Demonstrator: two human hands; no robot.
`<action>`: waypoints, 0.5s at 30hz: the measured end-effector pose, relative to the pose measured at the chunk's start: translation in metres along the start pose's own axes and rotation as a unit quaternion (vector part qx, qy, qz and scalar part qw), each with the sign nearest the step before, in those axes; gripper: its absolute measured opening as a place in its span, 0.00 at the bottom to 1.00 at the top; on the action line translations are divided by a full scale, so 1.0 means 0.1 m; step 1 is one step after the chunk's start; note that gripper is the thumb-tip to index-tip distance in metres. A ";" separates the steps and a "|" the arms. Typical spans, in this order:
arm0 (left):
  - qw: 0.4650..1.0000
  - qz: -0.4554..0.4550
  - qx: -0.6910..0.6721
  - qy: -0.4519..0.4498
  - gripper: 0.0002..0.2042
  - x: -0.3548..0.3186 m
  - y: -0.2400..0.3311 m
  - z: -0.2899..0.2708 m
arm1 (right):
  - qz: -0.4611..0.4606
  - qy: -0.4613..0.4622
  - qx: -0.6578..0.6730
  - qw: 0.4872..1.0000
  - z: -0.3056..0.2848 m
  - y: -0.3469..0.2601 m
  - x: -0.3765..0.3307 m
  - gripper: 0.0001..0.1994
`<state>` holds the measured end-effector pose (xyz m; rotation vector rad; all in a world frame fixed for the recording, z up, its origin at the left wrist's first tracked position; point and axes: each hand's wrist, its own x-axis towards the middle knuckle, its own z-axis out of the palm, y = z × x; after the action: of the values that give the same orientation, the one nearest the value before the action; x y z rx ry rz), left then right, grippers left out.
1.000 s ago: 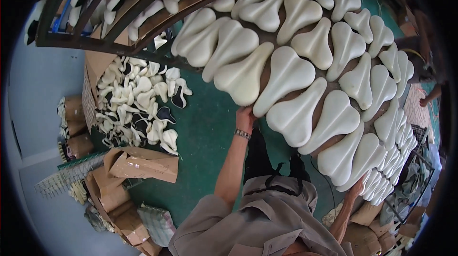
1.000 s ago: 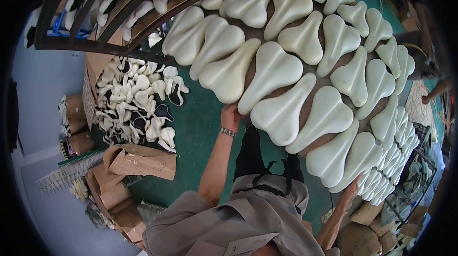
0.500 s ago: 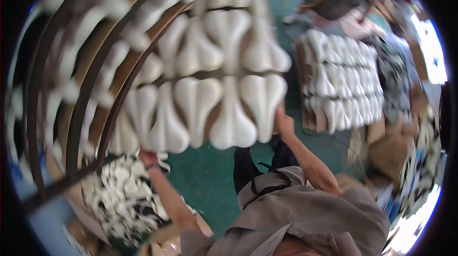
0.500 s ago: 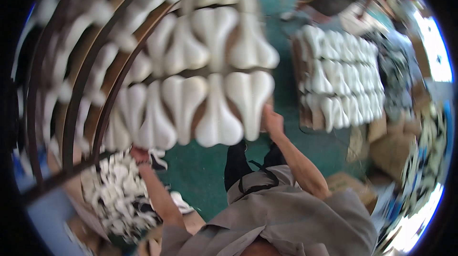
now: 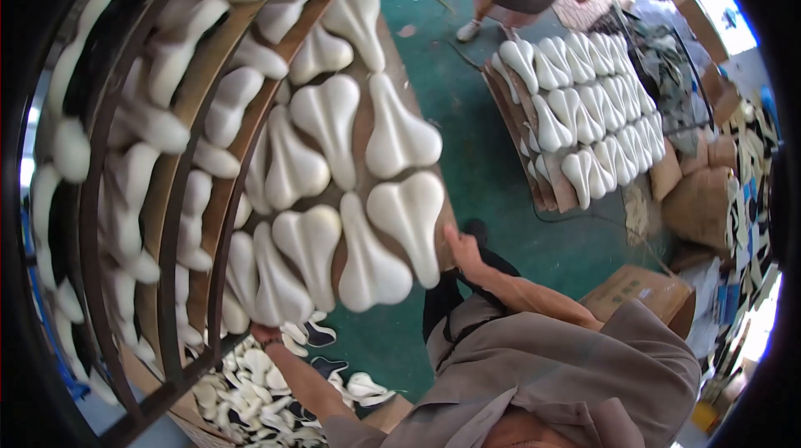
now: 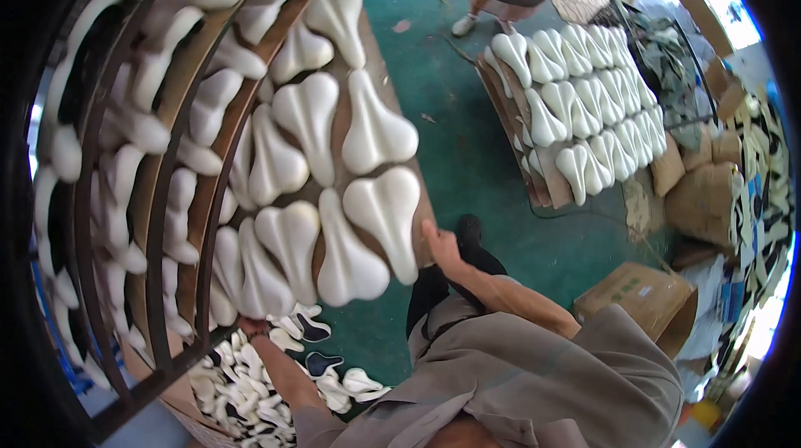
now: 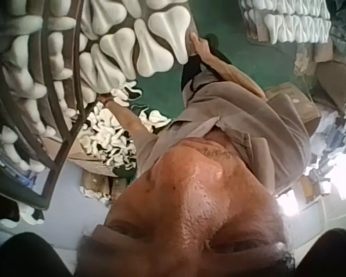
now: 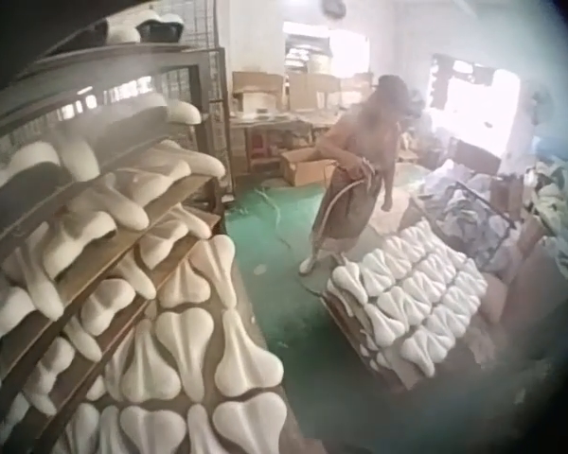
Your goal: Handling foam bicycle seat pads, moving trays, and applying spray with a nozzle in a factory.
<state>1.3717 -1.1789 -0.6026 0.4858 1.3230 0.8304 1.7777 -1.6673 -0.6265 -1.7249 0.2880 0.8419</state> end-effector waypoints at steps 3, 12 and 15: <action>0.994 -0.048 0.066 -0.066 0.28 -0.13 0.52 -0.50 | 0.049 -0.038 0.013 0.998 0.22 0.06 -0.34 0.35; 1.000 0.002 -0.015 -0.016 0.22 0.04 0.04 0.18 | -0.015 0.012 -0.036 0.999 0.37 -0.85 1.01 0.37; 1.000 -0.009 -0.015 0.024 0.21 0.30 -0.54 1.36 | -0.068 0.067 -0.132 0.987 0.14 -1.79 2.30 0.38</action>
<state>1.5180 -1.1710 -0.6330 0.4309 1.3553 0.8507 2.0412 -1.5436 -0.6478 -2.0286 0.1504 0.6881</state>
